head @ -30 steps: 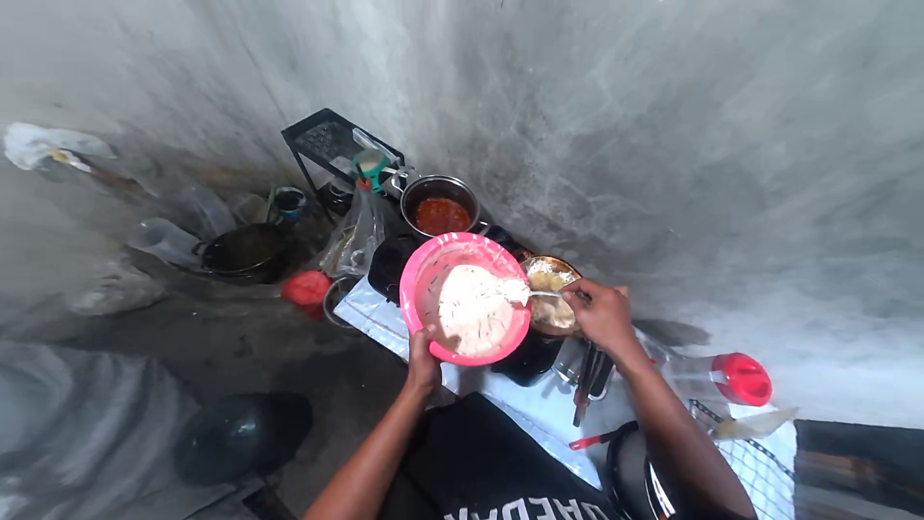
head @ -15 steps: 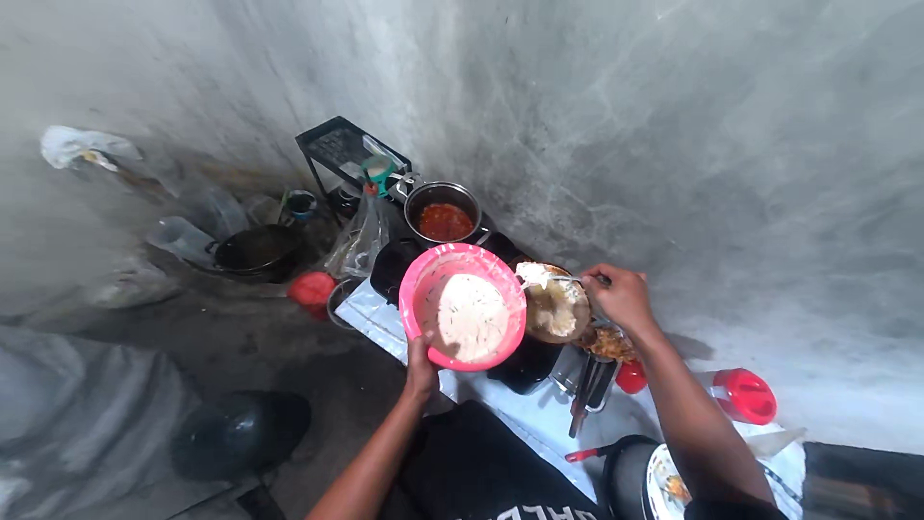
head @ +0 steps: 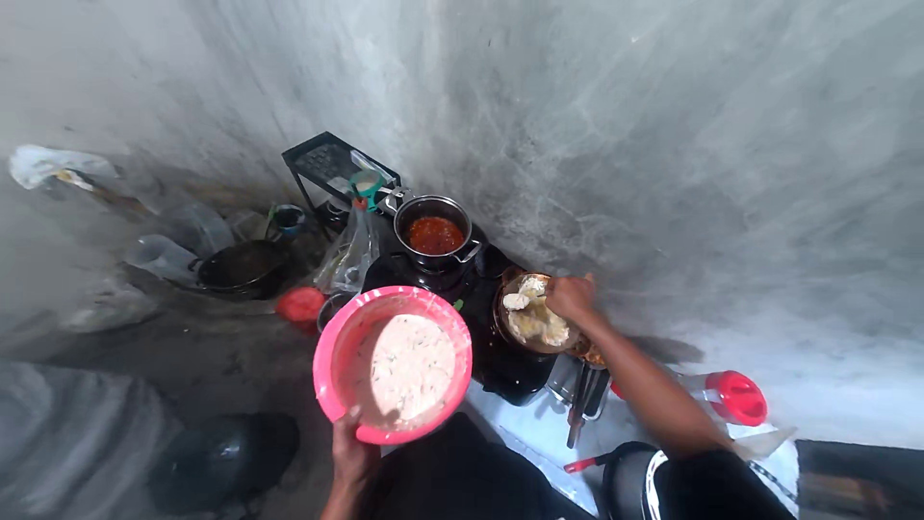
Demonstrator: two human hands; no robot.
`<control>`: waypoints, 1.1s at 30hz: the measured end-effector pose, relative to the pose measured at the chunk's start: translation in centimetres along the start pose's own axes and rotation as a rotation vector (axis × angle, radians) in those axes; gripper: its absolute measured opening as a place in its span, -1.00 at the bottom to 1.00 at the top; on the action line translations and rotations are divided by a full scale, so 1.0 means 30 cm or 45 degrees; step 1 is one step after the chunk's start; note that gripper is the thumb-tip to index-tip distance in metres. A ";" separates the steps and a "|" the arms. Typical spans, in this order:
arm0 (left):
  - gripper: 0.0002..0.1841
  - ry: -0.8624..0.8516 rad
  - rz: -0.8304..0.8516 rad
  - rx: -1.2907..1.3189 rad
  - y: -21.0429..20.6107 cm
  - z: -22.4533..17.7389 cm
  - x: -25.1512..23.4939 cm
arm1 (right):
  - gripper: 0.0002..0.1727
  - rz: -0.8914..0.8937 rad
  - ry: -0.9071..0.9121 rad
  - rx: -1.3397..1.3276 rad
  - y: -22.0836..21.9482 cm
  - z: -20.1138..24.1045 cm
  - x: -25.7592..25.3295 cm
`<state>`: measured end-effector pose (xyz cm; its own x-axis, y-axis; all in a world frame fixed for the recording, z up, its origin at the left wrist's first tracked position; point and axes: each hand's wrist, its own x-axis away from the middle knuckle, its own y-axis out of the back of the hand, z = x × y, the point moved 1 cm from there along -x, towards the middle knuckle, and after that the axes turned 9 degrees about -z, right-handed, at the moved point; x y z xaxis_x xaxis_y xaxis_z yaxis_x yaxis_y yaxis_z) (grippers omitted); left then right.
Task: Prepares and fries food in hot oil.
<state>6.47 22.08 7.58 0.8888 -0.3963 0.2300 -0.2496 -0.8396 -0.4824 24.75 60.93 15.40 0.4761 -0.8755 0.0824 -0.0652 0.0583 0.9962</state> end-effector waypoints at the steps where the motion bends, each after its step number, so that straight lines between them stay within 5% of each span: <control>1: -0.62 -0.018 -0.020 0.008 0.019 -0.005 0.006 | -0.71 0.019 0.028 0.048 0.009 0.019 -0.007; 12: -0.76 -0.078 -0.130 0.055 0.122 -0.044 0.030 | -0.78 -0.048 0.296 0.292 0.052 0.106 -0.101; 33: -0.54 -0.008 -0.072 0.046 0.183 -0.050 -0.030 | -0.79 -0.511 0.778 0.329 0.044 0.037 -0.105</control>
<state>3.71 17.26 6.00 0.9037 -0.3460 0.2523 -0.1847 -0.8465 -0.4993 22.18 63.24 16.42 0.9008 -0.3815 -0.2073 0.0478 -0.3873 0.9207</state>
